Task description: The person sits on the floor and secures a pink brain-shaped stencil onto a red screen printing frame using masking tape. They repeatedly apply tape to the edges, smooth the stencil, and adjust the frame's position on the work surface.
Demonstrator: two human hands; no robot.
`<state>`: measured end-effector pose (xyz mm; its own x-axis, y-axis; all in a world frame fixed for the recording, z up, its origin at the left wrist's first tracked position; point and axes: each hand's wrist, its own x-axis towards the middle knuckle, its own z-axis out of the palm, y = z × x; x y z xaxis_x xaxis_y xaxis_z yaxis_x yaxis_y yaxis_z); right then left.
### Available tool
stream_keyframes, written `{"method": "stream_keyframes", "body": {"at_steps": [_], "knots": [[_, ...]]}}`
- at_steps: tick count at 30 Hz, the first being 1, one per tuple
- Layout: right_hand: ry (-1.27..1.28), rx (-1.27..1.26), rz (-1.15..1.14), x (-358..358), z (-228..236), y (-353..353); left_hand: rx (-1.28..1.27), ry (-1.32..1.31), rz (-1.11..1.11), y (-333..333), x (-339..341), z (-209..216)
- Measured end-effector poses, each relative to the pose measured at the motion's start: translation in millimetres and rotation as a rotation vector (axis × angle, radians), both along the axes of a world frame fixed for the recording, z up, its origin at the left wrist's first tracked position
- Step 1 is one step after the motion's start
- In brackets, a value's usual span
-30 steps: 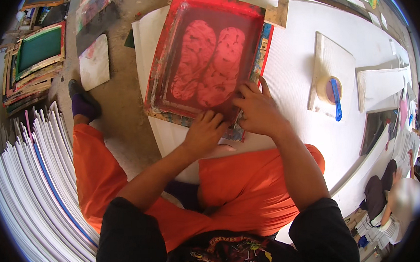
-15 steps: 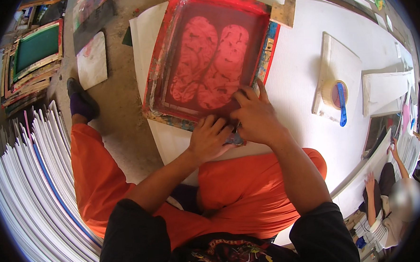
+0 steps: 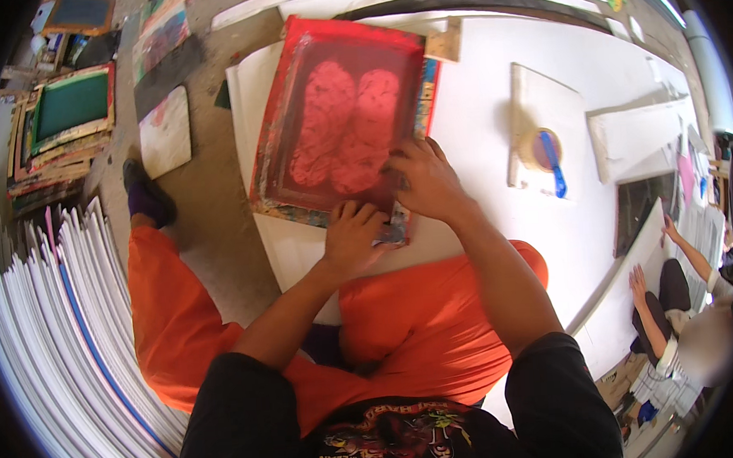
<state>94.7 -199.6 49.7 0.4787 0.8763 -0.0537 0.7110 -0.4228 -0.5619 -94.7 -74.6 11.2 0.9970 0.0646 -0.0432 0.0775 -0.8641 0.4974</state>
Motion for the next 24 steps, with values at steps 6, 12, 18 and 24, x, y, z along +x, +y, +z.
{"method": "stream_keyframes", "body": {"at_steps": [6,12,18,24], "knots": [[-0.223,-0.017,-0.591,62,37,-56,-0.089,-0.065,0.062,1,22,22],[-0.204,-0.348,-0.931,101,36,-153,-0.215,-0.300,0.032,-13,64,36],[-0.092,-0.294,-0.891,87,18,-187,-0.268,-0.392,-0.007,-36,86,47],[-0.025,-0.243,-0.996,83,31,-173,-0.265,-0.396,-0.013,-46,90,49]]}}
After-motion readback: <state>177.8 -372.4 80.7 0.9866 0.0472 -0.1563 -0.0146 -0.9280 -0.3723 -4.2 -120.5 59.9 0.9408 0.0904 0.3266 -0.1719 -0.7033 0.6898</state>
